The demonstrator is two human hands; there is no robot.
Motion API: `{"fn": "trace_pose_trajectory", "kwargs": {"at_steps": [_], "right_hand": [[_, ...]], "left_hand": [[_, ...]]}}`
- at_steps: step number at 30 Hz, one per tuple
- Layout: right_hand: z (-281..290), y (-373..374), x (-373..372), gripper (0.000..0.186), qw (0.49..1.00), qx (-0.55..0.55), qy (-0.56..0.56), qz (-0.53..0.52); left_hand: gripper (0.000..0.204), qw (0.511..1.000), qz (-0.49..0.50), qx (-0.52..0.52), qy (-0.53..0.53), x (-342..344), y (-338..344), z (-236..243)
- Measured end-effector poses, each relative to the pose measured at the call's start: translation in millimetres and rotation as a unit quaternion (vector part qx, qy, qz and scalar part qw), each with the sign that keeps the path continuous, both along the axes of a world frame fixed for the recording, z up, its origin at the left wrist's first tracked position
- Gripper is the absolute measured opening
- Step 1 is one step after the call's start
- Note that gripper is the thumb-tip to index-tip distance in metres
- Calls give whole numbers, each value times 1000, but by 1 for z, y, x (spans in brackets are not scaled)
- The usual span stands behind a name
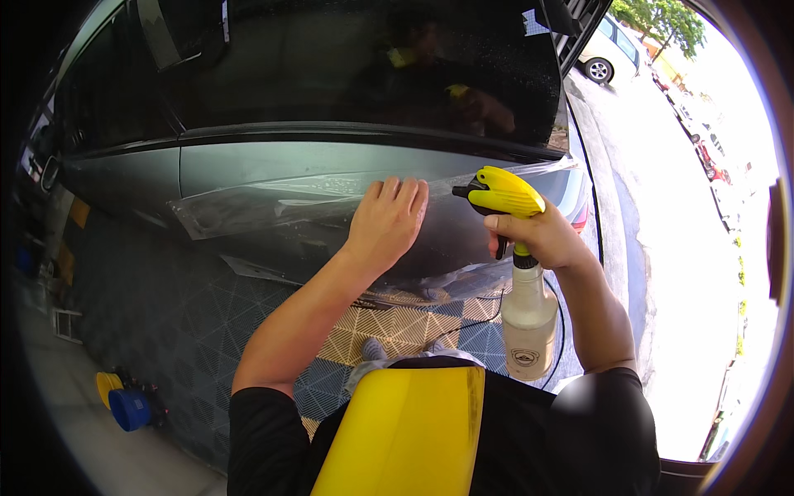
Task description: The person cleans the rear bumper of a grey car with a cloth and spray. They apply a clear protective film to the surface, using a spray bottle to wet the area and a squeegee to smooth the film and remove bubbles. A heat gun is used to help the film conform to the bumper's curves, and a knife is used to trim the excess material.
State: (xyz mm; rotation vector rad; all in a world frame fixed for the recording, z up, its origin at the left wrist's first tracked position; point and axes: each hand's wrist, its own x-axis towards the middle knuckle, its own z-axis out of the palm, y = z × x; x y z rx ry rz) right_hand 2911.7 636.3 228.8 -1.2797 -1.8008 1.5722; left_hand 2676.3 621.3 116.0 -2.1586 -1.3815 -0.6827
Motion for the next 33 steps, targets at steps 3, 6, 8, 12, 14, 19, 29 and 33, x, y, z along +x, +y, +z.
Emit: {"fn": "trace_pose_trajectory", "kwargs": {"at_steps": [3, 6, 8, 12, 14, 19, 29, 33], "right_hand": [[5, 12, 28, 40, 997, -41, 65, -9], [-2, 21, 45, 49, 991, -52, 125, -24], [-10, 30, 55, 50, 987, -69, 146, -17], [-24, 47, 67, 42, 980, -98, 175, 7], [-25, 61, 73, 34, 986, -91, 138, 19], [-19, 66, 81, 31, 982, -107, 97, 118], [-48, 22, 110, 52, 959, -104, 247, 92], [-65, -11, 131, 48, 963, -49, 258, 55]], "left_hand": [[29, 999, 23, -1, 48, 12, 8, 3], [24, 1000, -8, 14, 23, 27, 16, 11], [19, 999, -10, 19, 34, 45, 28, 12], [17, 999, 23, -2, 43, 70, 43, 17], [18, 999, 26, -9, 19, 76, 44, 18], [20, 999, 7, -25, -22, 72, 43, 13], [22, 940, 257, -53, 217, -14, 2, 29], [20, 936, 241, 22, 254, -39, -19, 14]]}}
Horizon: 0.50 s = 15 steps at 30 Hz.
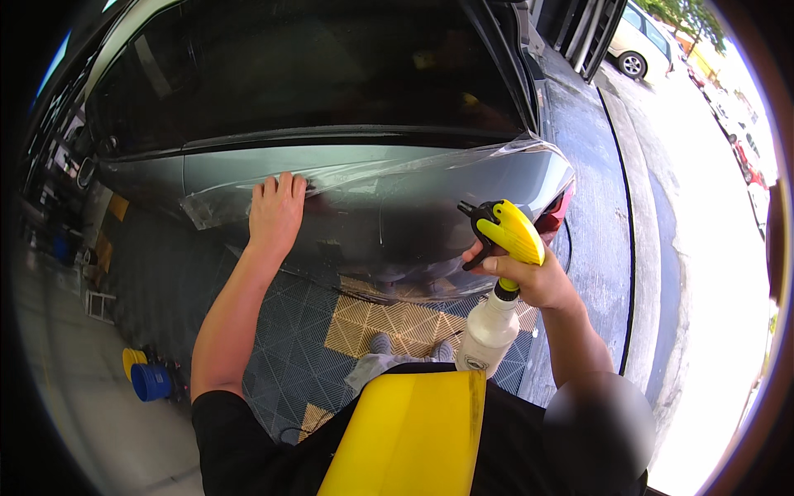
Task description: The person cleans the rear bumper of a grey car with a cloth and spray. They apply a clear protective film to the surface, using a spray bottle to wet the area and a squeegee to smooth the film and remove bubbles. A heat gun is used to help the film conform to the bumper's curves, and a knife is used to trim the excess material.
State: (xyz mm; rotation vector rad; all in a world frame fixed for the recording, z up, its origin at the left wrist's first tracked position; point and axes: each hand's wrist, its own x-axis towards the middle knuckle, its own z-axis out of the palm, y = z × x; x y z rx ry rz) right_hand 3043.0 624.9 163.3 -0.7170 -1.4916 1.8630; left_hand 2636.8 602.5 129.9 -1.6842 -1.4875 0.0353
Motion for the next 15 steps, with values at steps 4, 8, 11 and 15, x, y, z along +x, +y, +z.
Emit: {"fn": "trace_pose_trajectory", "kwargs": {"at_steps": [4, 8, 11, 15], "right_hand": [[-14, -26, 2, 48, 996, 44, -45, -67], [-8, -48, -14, 50, 992, 38, -63, -106], [-24, -62, -6, 50, 988, 23, -37, -146], [-60, -97, 36, 52, 975, -36, 20, -220]], "left_hand": [[20, 990, -123, -20, -72, 35, 25, -1], [14, 971, -206, -51, -110, 89, 63, 17], [13, 943, -265, -67, -188, 105, 68, 10], [14, 897, -293, -105, -315, 101, 62, 8]]}}
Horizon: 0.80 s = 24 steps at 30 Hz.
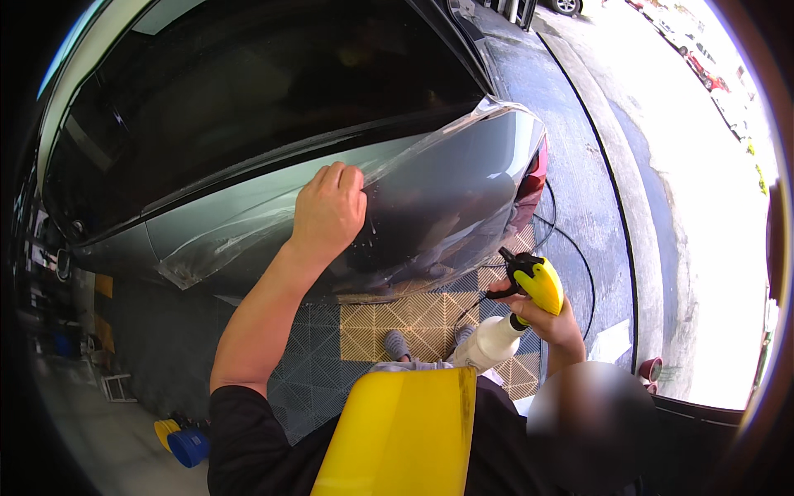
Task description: The person cleans the rear bumper of a grey car with a cloth and spray. They apply a clear protective film to the surface, using a spray bottle to wet the area and a squeegee to smooth the film and remove bubbles. A heat gun is used to help the film conform to the bumper's curves, and a knife is used to trim the excess material.
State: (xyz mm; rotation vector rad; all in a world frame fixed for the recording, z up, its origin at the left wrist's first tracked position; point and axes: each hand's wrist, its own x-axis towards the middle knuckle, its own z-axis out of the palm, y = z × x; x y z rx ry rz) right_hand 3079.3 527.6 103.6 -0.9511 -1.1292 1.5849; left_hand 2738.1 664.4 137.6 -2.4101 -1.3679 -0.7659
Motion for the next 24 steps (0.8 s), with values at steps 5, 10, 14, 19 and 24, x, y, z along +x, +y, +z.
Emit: {"fn": "trace_pose_trajectory", "kwargs": {"at_steps": [5, 10, 14, 19, 24], "right_hand": [[-101, -43, 92, 46, 972, -107, -33, -207], [-371, -56, 167, 30, 860, -192, -185, -435], [-509, -61, 215, 37, 815, -314, -330, -359], [-651, -70, 245, 50, 830, -341, -307, -318], [-665, -71, 247, 50, 744, -423, -392, -339]], "left_hand": [[9, 994, 9, 72, 80, 3, 4, -10], [21, 957, 142, 57, 247, -45, -17, -2], [23, 900, 217, 21, 378, -133, -29, 38], [22, 892, 328, -7, 312, -155, -39, 63], [13, 907, 345, -29, 240, -114, -57, -5]]}}
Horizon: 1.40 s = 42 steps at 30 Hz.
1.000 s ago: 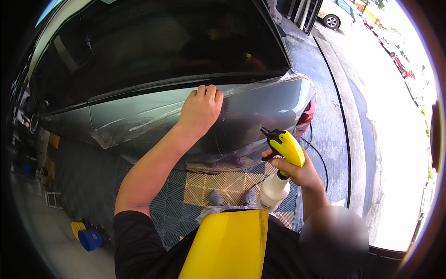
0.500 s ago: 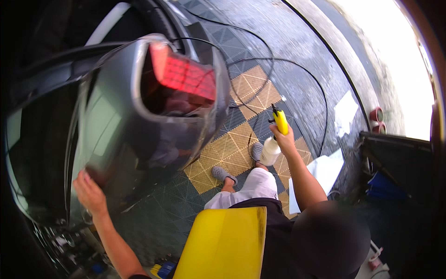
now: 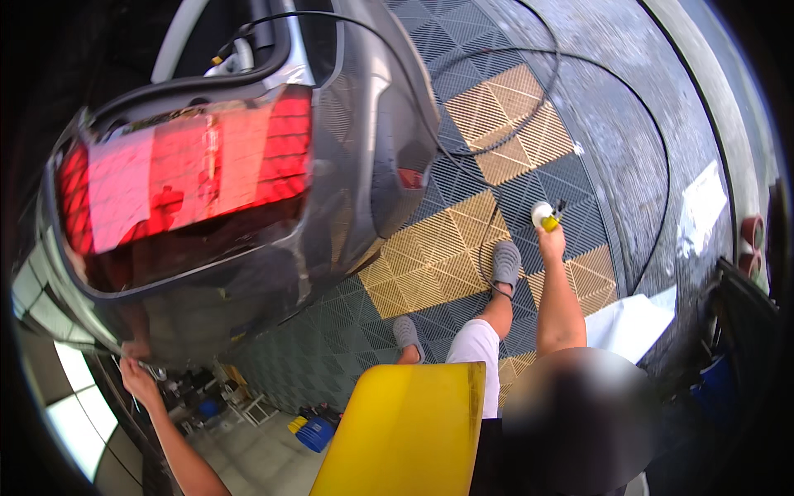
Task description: The person cleans the rear bumper of a grey car with a cloth and spray. They apply a clear protective film to the surface, using a spray bottle to wet the area and a squeegee to smooth the film and remove bubbles. A heat gun is used to help the film conform to the bumper's curves, and a knife is used to trim the excess material.
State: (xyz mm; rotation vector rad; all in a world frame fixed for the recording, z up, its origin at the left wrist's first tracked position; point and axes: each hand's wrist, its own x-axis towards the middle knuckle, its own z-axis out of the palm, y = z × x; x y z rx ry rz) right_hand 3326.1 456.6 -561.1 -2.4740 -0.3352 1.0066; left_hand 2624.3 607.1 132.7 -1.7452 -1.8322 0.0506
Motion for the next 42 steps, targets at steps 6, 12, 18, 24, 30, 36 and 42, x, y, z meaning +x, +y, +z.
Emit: {"fn": "trace_pose_trajectory", "kwargs": {"at_steps": [6, 12, 18, 24, 30, 36, 42], "right_hand": [[182, 31, -98, 41, 960, 263, 16, 92], [578, 130, -310, 37, 631, 661, -82, 397], [691, 225, -446, 48, 393, 625, -444, 508], [707, 243, -462, 30, 281, 585, -492, 581], [716, 235, -462, 15, 278, 572, -443, 632], [716, 225, -465, 15, 307, 615, -333, 646], [690, 218, -454, 13, 317, 618, -303, 653]], "left_hand": [[29, 987, -156, 38, 20, 39, 3, 17], [7, 959, -264, 85, -66, 23, 12, 5], [8, 883, -369, 69, -280, 21, 35, 6], [11, 870, -386, 65, -299, 14, 46, -3], [17, 907, -359, 49, -216, 17, 39, -1], [21, 919, -356, 102, -135, 8, 19, -5], [16, 945, -258, 143, -141, -10, -7, -23]]}}
